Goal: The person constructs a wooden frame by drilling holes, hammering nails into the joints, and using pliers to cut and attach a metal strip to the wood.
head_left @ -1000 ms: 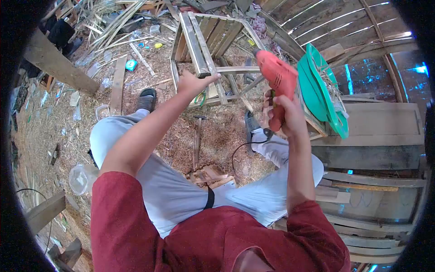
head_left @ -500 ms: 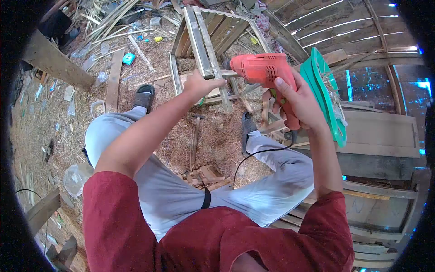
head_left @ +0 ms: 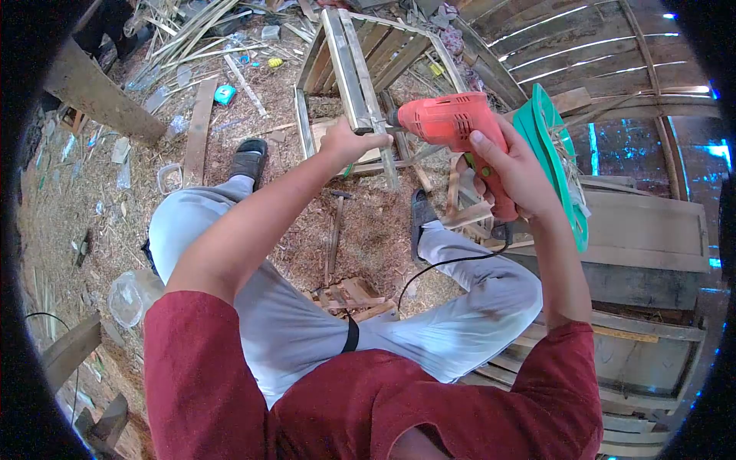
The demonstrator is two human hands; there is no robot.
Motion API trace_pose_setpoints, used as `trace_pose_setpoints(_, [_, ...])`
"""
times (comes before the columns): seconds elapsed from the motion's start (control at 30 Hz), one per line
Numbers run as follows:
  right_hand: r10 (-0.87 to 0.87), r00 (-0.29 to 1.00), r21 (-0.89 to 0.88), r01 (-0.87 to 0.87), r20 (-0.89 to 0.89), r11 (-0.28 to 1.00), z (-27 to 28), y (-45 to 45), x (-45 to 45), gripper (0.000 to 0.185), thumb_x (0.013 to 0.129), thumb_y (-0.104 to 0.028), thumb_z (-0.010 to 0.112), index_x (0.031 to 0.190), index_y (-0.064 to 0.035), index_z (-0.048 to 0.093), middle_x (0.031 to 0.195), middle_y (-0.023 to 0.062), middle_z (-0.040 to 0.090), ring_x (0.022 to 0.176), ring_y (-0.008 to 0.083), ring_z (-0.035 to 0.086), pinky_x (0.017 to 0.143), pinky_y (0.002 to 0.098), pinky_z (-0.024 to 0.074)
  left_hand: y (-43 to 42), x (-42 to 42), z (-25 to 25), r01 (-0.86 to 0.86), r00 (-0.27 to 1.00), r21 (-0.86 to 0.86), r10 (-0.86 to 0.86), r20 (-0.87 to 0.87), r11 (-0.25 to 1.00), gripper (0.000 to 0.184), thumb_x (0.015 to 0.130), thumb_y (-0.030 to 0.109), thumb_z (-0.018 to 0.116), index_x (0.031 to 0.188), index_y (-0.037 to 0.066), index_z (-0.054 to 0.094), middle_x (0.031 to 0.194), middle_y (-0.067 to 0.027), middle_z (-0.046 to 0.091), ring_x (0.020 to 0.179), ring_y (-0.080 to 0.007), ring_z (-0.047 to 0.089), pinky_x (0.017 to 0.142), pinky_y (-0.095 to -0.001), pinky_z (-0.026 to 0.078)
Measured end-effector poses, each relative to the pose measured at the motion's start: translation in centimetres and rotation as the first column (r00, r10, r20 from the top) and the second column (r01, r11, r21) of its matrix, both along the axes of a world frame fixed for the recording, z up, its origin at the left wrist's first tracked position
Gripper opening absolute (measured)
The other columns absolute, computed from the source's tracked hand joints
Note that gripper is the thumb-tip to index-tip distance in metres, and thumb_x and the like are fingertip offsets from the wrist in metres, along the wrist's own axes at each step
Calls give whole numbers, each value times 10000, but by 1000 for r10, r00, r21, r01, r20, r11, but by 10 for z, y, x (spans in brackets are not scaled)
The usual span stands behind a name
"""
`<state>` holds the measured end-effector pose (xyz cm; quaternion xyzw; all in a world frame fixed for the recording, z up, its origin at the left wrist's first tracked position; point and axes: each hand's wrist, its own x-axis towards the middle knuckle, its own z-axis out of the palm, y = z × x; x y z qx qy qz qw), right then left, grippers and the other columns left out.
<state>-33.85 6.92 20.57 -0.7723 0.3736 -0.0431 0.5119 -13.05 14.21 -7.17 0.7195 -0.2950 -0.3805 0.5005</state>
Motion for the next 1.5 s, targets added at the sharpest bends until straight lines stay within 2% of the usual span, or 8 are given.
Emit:
trace_pose_setpoints(0.1, [1,1000,28,0,-22,1000,7,3,2,508,1016,-391,642,1404,-100,492,895,46,676,521,92,563,431,230,444,-5,0,-4,19,999,-18,-20,-34,1000,699,729,401,928,1269,49,656,1209,-104,722,1113,-211,685,1000,-367,512])
trace_pose_setpoints(0.2, [-12,998,58,15,-58,998,12,5,4,486,1010,-386,660,1371,-92,520,867,43,687,523,91,571,440,247,456,-10,-1,-15,-6,998,-67,2,-62,998,877,585,550,936,1249,59,640,1202,-169,715,1118,-295,692,996,-396,515])
trace_pose_setpoints(0.53, [-12,995,23,14,-96,1000,17,6,10,510,1001,-402,671,1371,-87,518,829,36,662,522,97,585,424,256,464,-7,0,-13,16,999,-37,-17,-34,999,927,580,583,923,1274,52,614,1232,-182,692,1146,-317,674,1008,-412,511])
trace_pose_setpoints(0.73, [54,980,6,-54,-193,999,24,0,20,493,995,-384,678,1378,-116,520,812,19,623,534,93,569,431,254,466,-4,-3,-8,15,1000,10,-15,-1,1000,957,577,603,915,1289,48,599,1250,-190,678,1163,-329,663,1016,-421,509])
trace_pose_setpoints(0.83, [90,966,-13,-96,-244,995,29,1,31,479,1005,-356,677,1380,-120,494,790,-4,556,510,85,532,433,235,453,-3,-4,-6,14,1000,48,-15,20,999,973,575,613,911,1297,46,591,1260,-194,671,1172,-336,657,1020,-426,508])
trace_pose_setpoints(1.03, [152,920,-54,-183,-360,982,44,10,50,489,986,-376,693,1355,-104,526,761,1,620,539,85,561,464,257,481,-3,-5,-3,11,998,131,-19,63,991,1003,572,634,904,1312,42,575,1278,-201,657,1188,-348,646,1027,-435,505])
trace_pose_setpoints(1.33, [199,879,-106,-268,-433,958,46,19,61,521,975,-368,710,1359,-75,516,790,21,619,558,93,577,484,265,509,-3,-5,-2,17,995,193,-35,91,981,1048,567,664,892,1335,36,552,1305,-213,636,1214,-368,629,1039,-449,502])
trace_pose_setpoints(1.5, [190,880,-90,-252,-435,964,48,23,63,497,979,-365,702,1347,-83,521,784,28,606,566,99,575,487,277,512,-3,-5,-1,17,995,201,-37,96,979,1074,565,680,886,1348,33,539,1320,-219,624,1228,-378,620,1045,-457,500])
